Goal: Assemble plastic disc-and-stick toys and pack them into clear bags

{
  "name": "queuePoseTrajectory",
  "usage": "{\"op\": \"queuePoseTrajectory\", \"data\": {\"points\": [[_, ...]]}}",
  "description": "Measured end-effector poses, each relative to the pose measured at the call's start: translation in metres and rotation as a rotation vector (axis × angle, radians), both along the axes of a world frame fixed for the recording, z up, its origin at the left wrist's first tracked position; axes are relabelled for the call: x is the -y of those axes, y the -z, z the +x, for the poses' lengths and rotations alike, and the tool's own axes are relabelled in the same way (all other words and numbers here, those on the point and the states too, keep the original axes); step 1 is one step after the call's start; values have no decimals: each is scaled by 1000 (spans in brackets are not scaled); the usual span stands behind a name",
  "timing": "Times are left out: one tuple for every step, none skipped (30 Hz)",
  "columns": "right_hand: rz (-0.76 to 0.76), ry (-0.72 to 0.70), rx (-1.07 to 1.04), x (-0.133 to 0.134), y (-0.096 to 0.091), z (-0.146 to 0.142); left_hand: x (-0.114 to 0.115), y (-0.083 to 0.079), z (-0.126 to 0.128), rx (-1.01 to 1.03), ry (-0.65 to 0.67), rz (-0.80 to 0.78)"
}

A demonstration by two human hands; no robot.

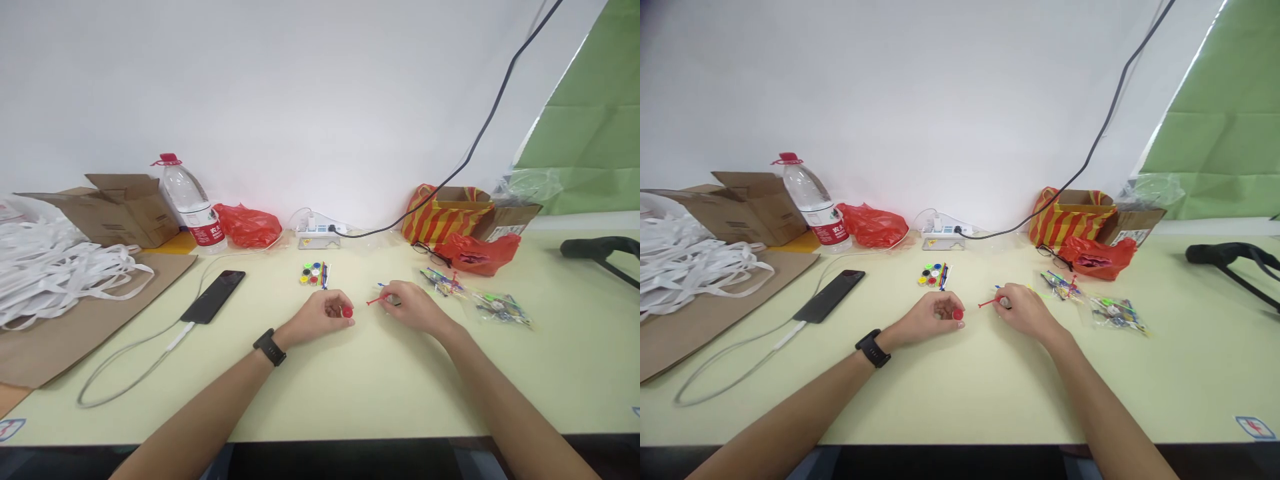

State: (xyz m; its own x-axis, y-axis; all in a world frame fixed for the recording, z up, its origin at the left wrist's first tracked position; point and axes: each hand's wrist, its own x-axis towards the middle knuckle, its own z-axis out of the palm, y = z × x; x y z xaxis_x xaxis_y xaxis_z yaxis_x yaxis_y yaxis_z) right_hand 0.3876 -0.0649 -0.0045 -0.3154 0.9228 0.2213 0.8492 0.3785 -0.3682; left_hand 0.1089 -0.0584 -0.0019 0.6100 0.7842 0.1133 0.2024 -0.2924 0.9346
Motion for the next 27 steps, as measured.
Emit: {"op": "queuePoseTrajectory", "data": {"points": [[14,28,15,-1,-1,4,0,1,1,24,-10,-26],[31,53,18,-2,-2,6,-1,2,1,46,-25,-52],[47,68,3,-3,-4,8,-1,3,2,66,-43,-78],[60,71,-33,-2,-7,8,-1,3,3,84,-61,-102],[60,58,-88,-1,-9,7,0,3,4,102,-79,-120],[44,29,-161,0,-12,5,0,3,5,120,-90,-134],[17,-7,-244,2,-14,1,1,2,5,139,-93,-145],[-15,-44,-326,4,-16,-3,1,2,6,158,-91,-155],[-42,-75,-399,7,-17,-8,2,1,7,176,-87,-161],[-58,-100,-457,10,-18,-14,3,0,7,191,-81,-163],[-63,-121,-499,12,-18,-19,4,-1,8,205,-78,-163],[-57,-138,-525,15,-17,-24,6,-1,9,215,-77,-159],[-48,-155,-536,17,-16,-29,7,-2,10,220,-79,-152],[-42,-173,-539,19,-14,-34,7,-2,10,221,-80,-144],[-39,-191,-538,20,-12,-38,8,-3,11,219,-79,-133],[-40,-209,-535,22,-10,-41,9,-3,12,216,-78,-121],[-44,-225,-530,22,-7,-43,9,-2,13,214,-77,-107],[-50,-241,-524,23,-5,-46,9,-2,14,217,-77,-95],[-60,-259,-516,23,-4,-47,9,-1,14,223,-80,-86],[-70,-276,-508,23,-2,-48,9,0,15,232,-83,-81],[-79,-290,-499,23,-2,-49,9,1,15,242,-85,-79],[-86,-301,-490,24,-2,-49,8,2,15,252,-88,-78],[-89,-308,-483,24,-2,-49,8,3,15,260,-91,-76],[-87,-310,-476,25,-2,-48,8,3,15,263,-95,-71],[-80,-309,-471,25,-3,-48,7,4,15,265,-102,-63],[-70,-308,-466,26,-4,-48,7,3,15,265,-110,-52],[-62,-309,-460,27,-5,-48,7,3,15,262,-117,-40]]}}
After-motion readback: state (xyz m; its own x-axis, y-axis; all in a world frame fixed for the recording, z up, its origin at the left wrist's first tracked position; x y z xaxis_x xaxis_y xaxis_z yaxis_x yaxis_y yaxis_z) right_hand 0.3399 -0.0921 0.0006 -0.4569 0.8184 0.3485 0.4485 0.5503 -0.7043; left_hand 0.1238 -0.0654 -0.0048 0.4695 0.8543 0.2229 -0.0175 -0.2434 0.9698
